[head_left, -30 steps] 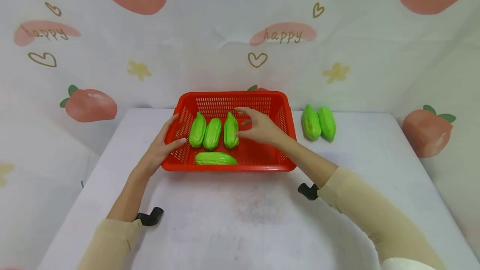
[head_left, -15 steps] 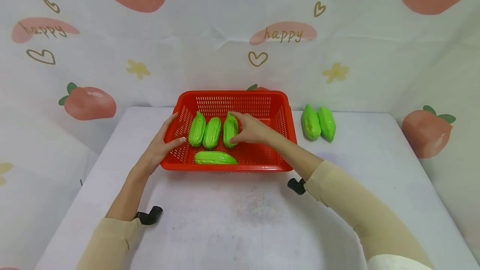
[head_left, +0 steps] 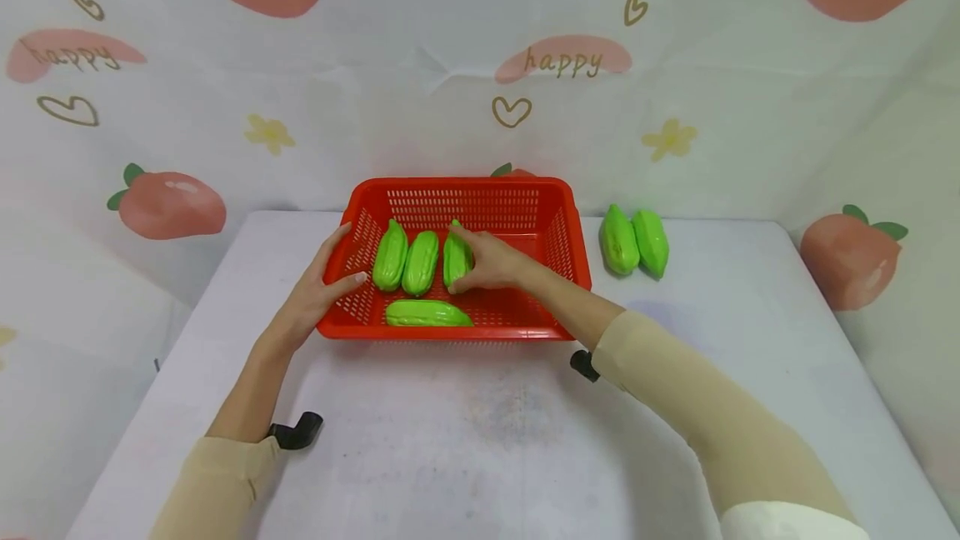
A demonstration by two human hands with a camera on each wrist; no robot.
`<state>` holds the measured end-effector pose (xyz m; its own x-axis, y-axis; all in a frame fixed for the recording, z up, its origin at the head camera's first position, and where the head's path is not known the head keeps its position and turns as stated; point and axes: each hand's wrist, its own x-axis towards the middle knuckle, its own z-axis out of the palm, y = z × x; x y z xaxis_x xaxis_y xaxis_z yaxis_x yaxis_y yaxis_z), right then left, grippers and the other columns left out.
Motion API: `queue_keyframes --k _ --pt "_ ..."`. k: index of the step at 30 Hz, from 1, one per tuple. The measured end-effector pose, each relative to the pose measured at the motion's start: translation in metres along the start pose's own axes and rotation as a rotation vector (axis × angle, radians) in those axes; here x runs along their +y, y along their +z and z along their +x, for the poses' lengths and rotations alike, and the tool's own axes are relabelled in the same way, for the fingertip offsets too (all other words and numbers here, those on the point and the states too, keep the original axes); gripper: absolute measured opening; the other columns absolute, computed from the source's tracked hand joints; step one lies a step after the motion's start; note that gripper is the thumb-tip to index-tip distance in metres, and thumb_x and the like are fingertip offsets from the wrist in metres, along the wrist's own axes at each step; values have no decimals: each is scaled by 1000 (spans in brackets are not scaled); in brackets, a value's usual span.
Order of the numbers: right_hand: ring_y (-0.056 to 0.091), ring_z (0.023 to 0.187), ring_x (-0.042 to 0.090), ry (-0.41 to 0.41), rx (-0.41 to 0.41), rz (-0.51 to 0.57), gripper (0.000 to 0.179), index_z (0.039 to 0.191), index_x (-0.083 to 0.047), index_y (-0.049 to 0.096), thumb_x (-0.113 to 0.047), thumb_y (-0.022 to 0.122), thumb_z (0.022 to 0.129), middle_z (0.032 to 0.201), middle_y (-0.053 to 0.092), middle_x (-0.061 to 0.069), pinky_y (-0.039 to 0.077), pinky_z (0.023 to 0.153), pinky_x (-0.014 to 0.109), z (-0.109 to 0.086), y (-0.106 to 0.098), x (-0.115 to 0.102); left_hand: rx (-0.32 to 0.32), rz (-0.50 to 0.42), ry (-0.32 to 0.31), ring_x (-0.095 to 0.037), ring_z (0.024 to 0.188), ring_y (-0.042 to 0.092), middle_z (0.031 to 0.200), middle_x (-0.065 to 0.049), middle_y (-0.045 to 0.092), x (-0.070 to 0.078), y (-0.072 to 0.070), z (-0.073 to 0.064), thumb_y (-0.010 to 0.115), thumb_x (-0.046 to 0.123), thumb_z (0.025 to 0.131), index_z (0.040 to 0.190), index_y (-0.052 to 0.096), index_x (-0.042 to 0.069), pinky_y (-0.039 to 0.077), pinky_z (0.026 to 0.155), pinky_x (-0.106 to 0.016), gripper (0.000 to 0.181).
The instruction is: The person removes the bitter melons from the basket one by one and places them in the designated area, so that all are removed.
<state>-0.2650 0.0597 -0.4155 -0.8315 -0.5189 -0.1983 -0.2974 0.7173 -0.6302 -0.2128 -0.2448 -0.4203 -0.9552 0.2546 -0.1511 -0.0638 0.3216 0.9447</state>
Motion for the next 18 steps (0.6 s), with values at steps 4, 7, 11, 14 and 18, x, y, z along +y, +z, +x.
queue_keyframes --k 4,7,11,14,18 --pt "38 138 25 18 -4 -22 107 160 -18 16 -39 83 80 154 37 14 34 113 39 1 2 1 5 4 4 -31 117 51 151 -14 32 -2 1 0 59 29 99 158 12 41 56 83 -30 77" --pt "38 138 25 26 0 -24 107 160 -18 16 -40 82 79 154 38 13 34 113 39 2 3 1 9 18 2 -29 117 50 151 -13 32 -2 2 0 59 29 99 158 12 41 56 84 -29 76" --pt "39 137 25 36 -2 -32 107 160 -20 16 -42 82 79 154 38 13 34 113 40 3 2 2 2 -2 1 -31 118 51 151 -14 32 0 2 0 60 28 99 158 12 41 56 84 -31 77" --pt "36 140 26 49 -8 -40 107 161 -22 15 -43 82 79 155 36 12 33 114 41 4 2 1 -3 -25 -4 -34 119 52 151 -14 32 1 1 0 60 28 99 158 12 41 57 84 -33 77" --pt "32 143 27 61 -19 -46 107 161 -23 15 -44 81 80 157 33 11 32 114 43 4 4 0 -4 -22 -10 -34 119 51 151 -14 31 1 1 0 60 29 99 158 11 41 57 84 -32 78"
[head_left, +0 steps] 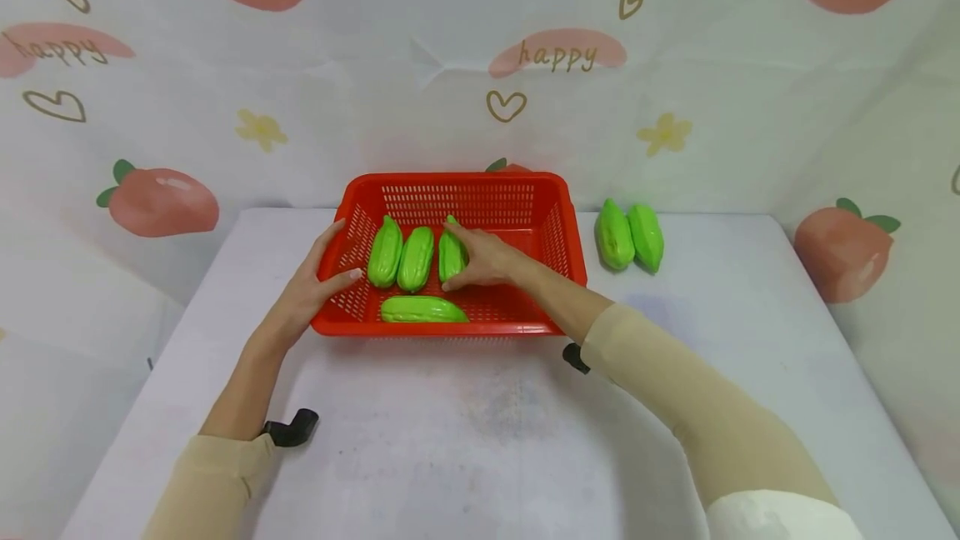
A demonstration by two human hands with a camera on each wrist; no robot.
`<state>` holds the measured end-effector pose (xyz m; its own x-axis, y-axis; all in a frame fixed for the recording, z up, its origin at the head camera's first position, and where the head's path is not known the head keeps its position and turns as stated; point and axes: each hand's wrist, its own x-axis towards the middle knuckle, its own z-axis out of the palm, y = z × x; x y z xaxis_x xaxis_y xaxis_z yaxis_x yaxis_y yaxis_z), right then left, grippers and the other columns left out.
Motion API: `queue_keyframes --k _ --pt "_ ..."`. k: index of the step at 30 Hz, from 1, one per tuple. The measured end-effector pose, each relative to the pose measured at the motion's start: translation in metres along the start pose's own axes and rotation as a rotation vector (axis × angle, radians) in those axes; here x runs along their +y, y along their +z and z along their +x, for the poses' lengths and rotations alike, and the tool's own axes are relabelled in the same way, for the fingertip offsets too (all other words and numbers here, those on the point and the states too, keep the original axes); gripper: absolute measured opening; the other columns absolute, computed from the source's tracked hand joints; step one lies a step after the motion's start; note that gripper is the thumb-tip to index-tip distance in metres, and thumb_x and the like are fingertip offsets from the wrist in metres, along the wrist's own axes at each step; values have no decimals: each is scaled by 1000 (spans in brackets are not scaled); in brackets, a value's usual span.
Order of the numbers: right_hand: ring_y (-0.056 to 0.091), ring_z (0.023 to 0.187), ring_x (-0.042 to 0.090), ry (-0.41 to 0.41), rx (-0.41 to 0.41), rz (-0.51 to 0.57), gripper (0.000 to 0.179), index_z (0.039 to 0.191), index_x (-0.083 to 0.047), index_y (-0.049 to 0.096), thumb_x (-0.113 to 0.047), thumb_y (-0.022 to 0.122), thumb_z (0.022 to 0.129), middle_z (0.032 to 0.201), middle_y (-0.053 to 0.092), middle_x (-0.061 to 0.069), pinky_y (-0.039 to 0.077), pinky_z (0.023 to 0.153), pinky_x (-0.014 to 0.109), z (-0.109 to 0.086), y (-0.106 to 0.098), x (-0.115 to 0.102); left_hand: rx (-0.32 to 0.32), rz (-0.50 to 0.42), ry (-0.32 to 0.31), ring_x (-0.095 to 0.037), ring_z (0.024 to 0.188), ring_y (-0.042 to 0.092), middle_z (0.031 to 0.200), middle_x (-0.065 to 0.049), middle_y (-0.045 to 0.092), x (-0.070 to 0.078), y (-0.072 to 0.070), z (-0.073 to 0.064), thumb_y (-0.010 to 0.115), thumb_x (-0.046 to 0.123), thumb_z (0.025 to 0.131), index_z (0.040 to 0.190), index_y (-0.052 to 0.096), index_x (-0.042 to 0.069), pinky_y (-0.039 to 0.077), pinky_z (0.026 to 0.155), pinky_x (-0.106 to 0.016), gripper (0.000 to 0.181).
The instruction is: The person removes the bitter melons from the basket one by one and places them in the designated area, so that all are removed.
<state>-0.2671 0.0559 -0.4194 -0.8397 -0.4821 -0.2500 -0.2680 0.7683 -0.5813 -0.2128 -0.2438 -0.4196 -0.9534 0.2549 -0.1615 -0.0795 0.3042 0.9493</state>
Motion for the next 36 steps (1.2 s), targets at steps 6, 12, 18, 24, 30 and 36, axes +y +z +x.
queue_keyframes --k 6,12,18,24,30,36 --pt "35 141 27 -15 -6 -6 102 160 -21 20 -42 80 81 156 35 13 32 114 43 2 -1 -4 4 21 0 -33 119 48 153 -14 29 2 -2 -1 60 30 99 158 10 42 56 83 -29 78" --pt "41 135 23 -83 18 4 98 158 -18 26 -40 80 81 151 42 11 34 113 37 3 -3 -6 9 23 -2 -32 120 48 153 -14 27 1 -3 -3 60 30 99 158 10 43 55 84 -28 78" --pt "41 136 20 -140 48 76 101 159 -18 23 -39 82 80 152 42 10 35 112 36 -2 -6 -9 9 4 -24 -33 120 49 153 -14 28 -1 -3 -5 60 30 99 157 11 44 56 83 -30 78" --pt "39 137 21 -112 75 126 101 159 -25 22 -40 82 80 153 40 8 37 111 40 -14 -11 -8 9 23 -26 -32 120 48 153 -12 29 -2 0 -2 61 30 98 157 11 45 55 83 -28 79" --pt "35 140 23 -132 99 159 100 160 -24 21 -37 81 81 155 36 10 37 111 43 -25 -19 -8 10 58 -27 -32 123 46 155 -10 29 1 1 -1 63 31 97 157 9 45 55 84 -28 82" --pt "40 132 23 -150 120 195 99 160 -23 21 -30 82 81 154 35 11 42 107 40 -31 -23 -10 14 63 -21 -33 123 46 155 -11 29 4 -2 -1 63 31 96 158 9 43 55 83 -29 83"
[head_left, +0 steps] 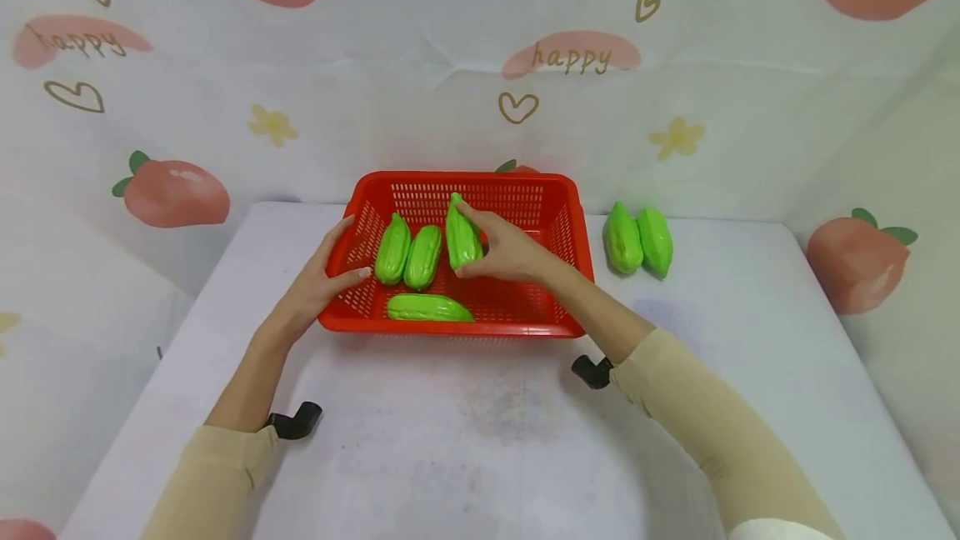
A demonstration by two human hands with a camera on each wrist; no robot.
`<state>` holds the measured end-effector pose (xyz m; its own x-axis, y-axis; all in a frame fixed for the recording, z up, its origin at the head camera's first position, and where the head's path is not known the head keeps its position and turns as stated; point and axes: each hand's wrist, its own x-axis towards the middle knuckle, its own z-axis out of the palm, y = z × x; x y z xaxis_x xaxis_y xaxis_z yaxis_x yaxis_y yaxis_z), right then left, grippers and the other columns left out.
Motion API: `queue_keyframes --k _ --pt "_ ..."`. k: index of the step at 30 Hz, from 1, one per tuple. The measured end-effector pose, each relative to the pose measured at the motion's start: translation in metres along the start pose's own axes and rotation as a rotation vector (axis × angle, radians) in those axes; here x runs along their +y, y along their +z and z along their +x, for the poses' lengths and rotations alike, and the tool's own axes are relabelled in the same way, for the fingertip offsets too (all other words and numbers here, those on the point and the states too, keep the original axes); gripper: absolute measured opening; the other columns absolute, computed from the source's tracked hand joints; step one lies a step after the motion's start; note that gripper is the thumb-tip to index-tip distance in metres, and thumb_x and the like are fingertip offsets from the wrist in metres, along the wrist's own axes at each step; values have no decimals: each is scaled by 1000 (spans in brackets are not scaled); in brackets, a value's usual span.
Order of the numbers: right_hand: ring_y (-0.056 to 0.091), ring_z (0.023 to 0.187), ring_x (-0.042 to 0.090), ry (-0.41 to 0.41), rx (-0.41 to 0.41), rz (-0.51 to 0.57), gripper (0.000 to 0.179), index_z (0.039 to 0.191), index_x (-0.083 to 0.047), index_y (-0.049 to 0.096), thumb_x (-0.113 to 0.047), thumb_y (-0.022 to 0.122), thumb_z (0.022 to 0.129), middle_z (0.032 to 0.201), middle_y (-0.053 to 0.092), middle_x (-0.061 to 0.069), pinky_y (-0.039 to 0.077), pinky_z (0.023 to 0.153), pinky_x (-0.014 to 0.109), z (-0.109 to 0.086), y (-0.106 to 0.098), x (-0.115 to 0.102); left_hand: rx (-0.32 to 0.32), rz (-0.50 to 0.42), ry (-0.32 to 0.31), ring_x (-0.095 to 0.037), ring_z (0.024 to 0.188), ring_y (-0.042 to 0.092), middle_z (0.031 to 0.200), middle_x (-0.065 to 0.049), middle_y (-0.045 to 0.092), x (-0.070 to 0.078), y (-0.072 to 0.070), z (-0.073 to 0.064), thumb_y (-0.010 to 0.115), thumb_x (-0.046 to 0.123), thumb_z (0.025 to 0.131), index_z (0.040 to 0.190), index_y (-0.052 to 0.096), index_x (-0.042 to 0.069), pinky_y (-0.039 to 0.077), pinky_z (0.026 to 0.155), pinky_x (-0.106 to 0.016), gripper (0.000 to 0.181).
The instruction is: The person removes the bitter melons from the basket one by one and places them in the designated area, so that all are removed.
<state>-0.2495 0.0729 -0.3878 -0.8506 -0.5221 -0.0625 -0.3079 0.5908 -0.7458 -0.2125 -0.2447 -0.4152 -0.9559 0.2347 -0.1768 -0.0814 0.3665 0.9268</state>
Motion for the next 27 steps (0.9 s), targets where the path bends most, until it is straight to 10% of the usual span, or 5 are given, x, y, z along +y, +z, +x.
queue_keyframes --k 27 --pt "43 120 21 -13 76 63 97 158 -38 18 -23 76 82 149 34 1 54 89 39 -43 -39 7 -4 -16 6 -32 121 46 154 -13 29 -1 -2 1 62 30 97 158 8 43 56 82 -30 82"
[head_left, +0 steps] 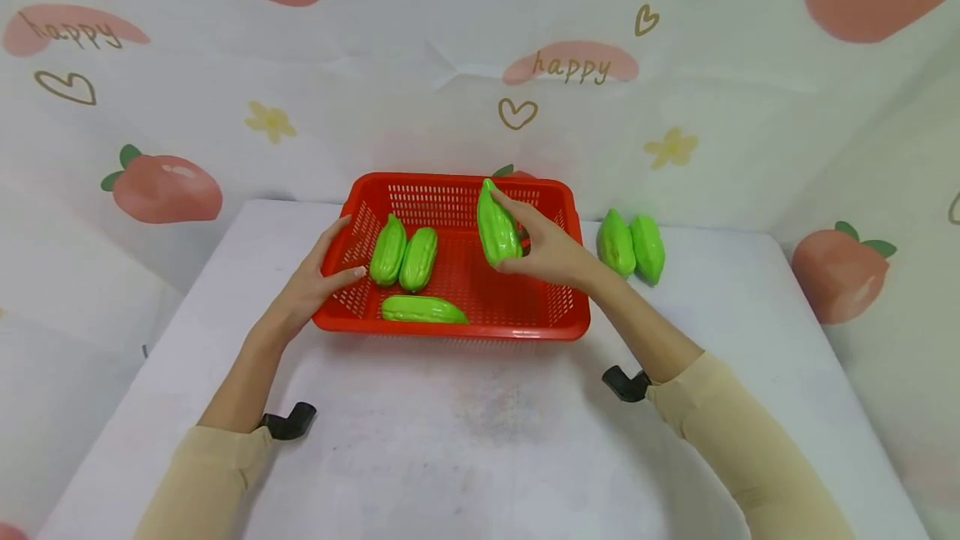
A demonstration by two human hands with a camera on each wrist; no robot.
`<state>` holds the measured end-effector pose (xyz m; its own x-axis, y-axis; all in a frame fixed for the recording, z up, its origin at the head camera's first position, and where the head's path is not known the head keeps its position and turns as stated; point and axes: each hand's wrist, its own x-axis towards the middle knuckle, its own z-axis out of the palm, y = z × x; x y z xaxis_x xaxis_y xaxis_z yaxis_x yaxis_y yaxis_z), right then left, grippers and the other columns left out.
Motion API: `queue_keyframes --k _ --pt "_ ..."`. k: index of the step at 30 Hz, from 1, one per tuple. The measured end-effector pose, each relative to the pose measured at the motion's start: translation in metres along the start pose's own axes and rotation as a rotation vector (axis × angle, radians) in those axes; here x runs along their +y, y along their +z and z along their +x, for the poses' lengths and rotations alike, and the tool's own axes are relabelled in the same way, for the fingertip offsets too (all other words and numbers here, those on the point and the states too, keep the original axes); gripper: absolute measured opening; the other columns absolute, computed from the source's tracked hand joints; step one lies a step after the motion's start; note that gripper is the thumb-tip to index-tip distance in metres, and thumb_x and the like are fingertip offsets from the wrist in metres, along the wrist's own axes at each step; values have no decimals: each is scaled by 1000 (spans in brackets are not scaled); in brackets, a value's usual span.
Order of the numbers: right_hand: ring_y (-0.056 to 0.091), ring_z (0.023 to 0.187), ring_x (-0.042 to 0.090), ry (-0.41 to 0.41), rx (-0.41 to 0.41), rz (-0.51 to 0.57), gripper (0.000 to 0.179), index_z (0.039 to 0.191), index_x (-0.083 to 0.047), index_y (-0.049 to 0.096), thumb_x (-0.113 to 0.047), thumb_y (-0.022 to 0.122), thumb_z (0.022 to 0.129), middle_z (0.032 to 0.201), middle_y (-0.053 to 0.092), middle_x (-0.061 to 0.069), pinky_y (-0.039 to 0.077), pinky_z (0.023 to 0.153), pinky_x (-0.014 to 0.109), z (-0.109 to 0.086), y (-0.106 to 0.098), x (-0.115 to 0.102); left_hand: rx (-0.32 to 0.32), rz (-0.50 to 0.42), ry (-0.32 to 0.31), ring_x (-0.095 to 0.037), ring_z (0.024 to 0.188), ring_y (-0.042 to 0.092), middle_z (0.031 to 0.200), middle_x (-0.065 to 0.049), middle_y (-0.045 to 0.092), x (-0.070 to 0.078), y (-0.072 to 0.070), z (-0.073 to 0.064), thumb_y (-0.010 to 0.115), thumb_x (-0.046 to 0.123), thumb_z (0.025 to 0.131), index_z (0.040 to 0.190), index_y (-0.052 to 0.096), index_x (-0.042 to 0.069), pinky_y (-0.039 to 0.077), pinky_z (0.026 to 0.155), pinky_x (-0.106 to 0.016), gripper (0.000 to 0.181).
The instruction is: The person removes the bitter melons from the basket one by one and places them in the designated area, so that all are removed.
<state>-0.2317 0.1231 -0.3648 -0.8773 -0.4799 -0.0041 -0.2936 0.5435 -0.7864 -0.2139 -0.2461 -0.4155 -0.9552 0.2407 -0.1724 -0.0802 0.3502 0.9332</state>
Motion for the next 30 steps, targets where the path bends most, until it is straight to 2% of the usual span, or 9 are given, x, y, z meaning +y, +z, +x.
queue_keyframes --k 8,15,19,25,30 --pt "42 121 23 -17 37 0 95 158 -39 18 -24 75 84 151 32 2 53 90 44 -13 -12 9 1 1 7 -32 121 46 153 -12 30 0 0 -1 62 31 97 158 9 43 56 82 -30 82" --pt "45 117 27 -36 61 28 95 159 -34 18 -19 77 85 151 33 5 52 88 43 -22 -25 17 0 -5 13 -32 119 47 153 -13 31 0 0 -1 61 31 97 158 9 42 57 83 -32 81" --pt "47 115 29 -40 71 46 96 160 -31 17 -17 77 86 150 33 8 50 91 45 -28 -34 22 1 -4 13 -31 120 46 154 -13 30 0 0 -1 61 30 97 158 8 42 56 81 -30 82" --pt "52 109 33 18 68 53 96 160 -29 16 -14 76 87 150 29 12 51 88 42 -38 -50 26 3 -5 13 -31 121 45 154 -12 29 1 1 0 62 31 97 158 9 44 56 81 -27 81" --pt "54 110 32 94 84 37 93 159 -33 21 -16 77 86 148 33 9 53 84 39 -47 -61 30 5 -9 12 -32 122 45 154 -12 29 0 1 -1 62 31 97 158 9 43 56 82 -29 81"
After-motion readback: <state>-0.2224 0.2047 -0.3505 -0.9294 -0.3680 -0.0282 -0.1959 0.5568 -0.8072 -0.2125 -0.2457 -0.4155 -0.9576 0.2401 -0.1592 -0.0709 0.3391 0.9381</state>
